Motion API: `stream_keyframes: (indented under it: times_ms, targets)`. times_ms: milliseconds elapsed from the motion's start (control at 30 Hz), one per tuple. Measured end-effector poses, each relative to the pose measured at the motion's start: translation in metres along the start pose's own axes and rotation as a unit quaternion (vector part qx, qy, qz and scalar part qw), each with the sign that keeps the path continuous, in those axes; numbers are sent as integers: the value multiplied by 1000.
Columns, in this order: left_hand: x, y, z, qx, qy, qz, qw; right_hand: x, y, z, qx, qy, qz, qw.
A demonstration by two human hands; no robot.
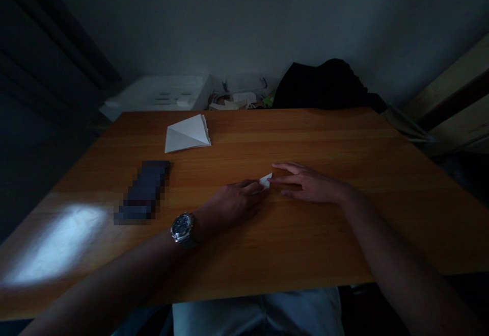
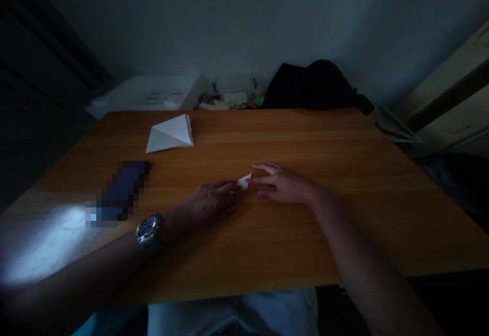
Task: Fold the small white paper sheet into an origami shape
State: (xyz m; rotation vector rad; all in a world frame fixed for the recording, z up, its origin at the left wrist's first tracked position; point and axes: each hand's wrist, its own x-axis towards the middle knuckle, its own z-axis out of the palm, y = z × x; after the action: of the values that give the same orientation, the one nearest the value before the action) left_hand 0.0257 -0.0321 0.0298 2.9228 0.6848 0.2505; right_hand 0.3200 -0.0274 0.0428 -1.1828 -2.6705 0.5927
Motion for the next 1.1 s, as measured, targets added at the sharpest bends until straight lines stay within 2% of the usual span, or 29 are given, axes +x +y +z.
stream_keyframes:
  times_ms: [367, 567, 700, 1100]
  targets:
    - [0, -1, -4, -17, -3, 8, 1000, 0, 5, 8, 2, 2, -5, 1000]
    - [0, -2, -3, 0, -17, 4, 1000, -1, 5, 5, 2, -1, -16, 1000]
    - [-1, -1, -4, 8, -18, 1, 1000, -2, 7, 4, 5, -8, 10, 1000]
    - [1, 0, -4, -7, 1, 11, 1000, 2, 7, 11, -28, 36, 10, 999]
